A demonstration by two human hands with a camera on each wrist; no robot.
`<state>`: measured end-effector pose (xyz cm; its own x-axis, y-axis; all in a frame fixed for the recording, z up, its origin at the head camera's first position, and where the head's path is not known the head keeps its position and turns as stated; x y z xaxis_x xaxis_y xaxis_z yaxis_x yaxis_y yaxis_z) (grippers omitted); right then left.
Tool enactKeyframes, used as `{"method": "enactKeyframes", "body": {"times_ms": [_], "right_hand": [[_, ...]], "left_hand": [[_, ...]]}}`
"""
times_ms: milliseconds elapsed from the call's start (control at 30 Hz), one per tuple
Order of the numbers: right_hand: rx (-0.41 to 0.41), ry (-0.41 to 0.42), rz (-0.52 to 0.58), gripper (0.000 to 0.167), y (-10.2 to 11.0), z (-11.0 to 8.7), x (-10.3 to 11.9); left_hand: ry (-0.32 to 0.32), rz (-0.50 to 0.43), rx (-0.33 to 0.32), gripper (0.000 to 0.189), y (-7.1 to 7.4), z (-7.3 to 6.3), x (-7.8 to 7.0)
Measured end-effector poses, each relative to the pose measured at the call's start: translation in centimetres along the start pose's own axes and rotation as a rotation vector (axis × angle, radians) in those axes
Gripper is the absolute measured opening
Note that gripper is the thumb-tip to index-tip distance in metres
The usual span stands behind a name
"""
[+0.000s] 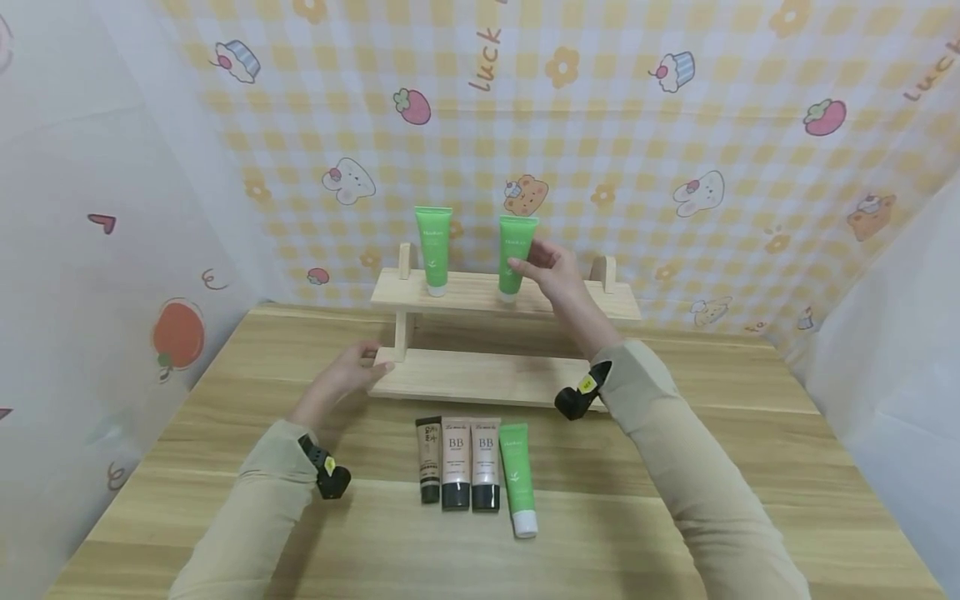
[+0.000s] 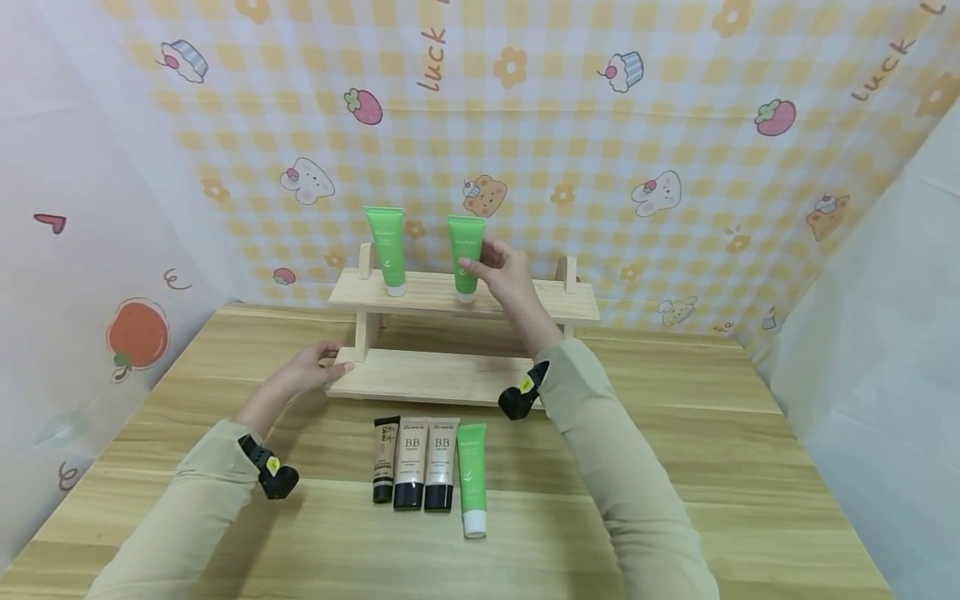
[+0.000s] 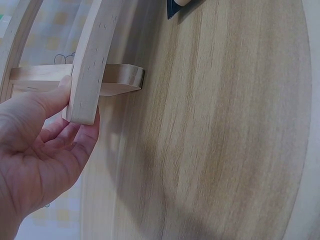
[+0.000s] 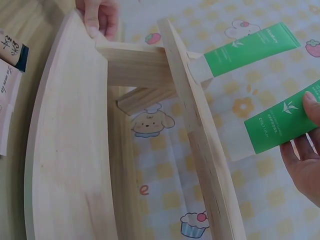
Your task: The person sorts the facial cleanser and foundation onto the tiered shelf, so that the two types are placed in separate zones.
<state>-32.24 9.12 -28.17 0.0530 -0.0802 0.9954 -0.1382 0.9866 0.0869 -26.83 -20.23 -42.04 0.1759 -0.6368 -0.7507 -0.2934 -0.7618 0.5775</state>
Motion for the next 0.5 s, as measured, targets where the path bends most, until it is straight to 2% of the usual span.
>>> {"method": "enactKeyframes", "body": {"times_ms": [333, 500], "right_hand": [[-0.015, 0.017, -0.006, 0.046, 0.3, 1.0, -0.7], [-0.023, 0.008, -0.023, 0.048, 0.2, 1.4, -1.0]], "left_hand": [[-0.013, -0.008, 0.001, 0.064, -0.1, 0.1, -0.1], [0.0, -0.014, 0.002, 0.064, -0.1, 0.0, -0.1]]}}
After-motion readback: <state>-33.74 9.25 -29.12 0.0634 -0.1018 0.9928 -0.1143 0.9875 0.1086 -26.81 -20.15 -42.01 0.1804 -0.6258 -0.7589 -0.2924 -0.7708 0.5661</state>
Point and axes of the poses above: each hand's wrist, its own z-axis towards the middle knuckle, its own y-axis out of the back of the hand, x = y × z, the point moved 4 cm from there along z, towards the middle knuckle, and after that the axes turned 2 degrees about z, right-handed, at the moved point
